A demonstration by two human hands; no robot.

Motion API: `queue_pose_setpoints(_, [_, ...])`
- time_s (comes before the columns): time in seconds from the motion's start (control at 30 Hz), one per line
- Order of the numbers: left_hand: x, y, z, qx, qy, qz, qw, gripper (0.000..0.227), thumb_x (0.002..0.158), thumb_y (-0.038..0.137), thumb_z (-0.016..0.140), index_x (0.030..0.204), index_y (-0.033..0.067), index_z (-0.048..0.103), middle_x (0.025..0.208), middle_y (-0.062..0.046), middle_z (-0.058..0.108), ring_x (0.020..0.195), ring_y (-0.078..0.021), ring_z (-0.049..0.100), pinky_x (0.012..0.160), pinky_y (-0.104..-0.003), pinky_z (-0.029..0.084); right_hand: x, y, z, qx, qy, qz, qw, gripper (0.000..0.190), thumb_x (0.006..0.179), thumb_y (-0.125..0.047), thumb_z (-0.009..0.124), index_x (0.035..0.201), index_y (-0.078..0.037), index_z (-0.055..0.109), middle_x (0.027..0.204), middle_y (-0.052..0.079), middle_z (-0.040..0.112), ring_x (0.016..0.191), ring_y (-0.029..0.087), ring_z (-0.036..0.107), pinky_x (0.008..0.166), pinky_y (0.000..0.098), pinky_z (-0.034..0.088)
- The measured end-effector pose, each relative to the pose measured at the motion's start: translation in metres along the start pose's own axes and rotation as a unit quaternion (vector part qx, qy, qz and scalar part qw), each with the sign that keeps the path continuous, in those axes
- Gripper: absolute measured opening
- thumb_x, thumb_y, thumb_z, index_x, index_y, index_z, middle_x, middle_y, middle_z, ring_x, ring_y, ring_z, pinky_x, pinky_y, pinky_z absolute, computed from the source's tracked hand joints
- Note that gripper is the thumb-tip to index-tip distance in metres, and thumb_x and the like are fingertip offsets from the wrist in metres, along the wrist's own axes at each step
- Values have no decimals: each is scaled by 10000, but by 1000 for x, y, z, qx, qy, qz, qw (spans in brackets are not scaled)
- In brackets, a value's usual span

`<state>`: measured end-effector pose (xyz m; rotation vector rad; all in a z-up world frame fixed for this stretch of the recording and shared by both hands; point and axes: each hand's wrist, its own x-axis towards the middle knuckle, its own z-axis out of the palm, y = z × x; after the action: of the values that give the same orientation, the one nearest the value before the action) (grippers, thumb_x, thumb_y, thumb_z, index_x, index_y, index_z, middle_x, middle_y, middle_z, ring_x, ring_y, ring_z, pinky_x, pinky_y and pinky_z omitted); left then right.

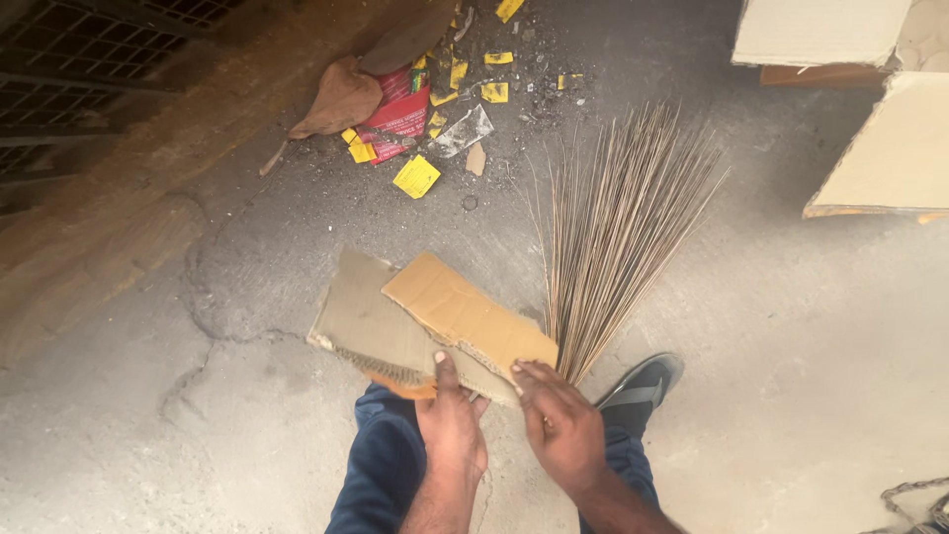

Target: The person sweeps debris on a concrete floor using a traditional straw broom and a piece of cardboard as a dustpan. They gather small pieces of trash and sweep them into a cardboard box.

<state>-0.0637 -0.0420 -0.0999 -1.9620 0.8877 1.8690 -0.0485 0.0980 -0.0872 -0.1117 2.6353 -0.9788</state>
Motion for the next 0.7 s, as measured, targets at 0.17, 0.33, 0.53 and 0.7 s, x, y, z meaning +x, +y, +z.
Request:
queue_pose_setpoints(0.17, [-1,-2,-6,62,6,29,998,578,1026,344,496,1510,78,324,1474,-145,505,1328,-280,555,1031,-494,502,-12,6,10,6,6,0,1000,250,912,-68,663,1143,-50,757,1203,106,756,1159,258,710,992,394,569])
queue_pose_setpoints(0.33, [2,-10,-7,-15,26,44,999,557,1025,260,462,1514,49,298,1483,-182,501,1305,-326,590,1012,-487,568,-52,94,-3,218,182,321,903,223,1034,-20,605,1239,7,688,957,212,737,703,265,615,586,404,508])
queue_pose_setpoints(0.53, [3,-11,-6,-7,37,64,997,548,1025,224,432,1534,105,265,1487,-148,480,1296,-301,581,1002,-481,563,-145,276,-55,327,373,331,803,268,1102,-174,625,1247,-16,464,1139,164,656,890,227,703,719,390,643])
queue_pose_setpoints(0.7, [8,-21,-5,-15,40,96,994,533,1030,220,455,1524,69,324,1475,-169,512,1279,-297,594,996,-460,564,-133,386,-65,212,360,525,742,403,1106,-242,653,1237,92,470,1146,222,585,960,319,622,758,439,581])
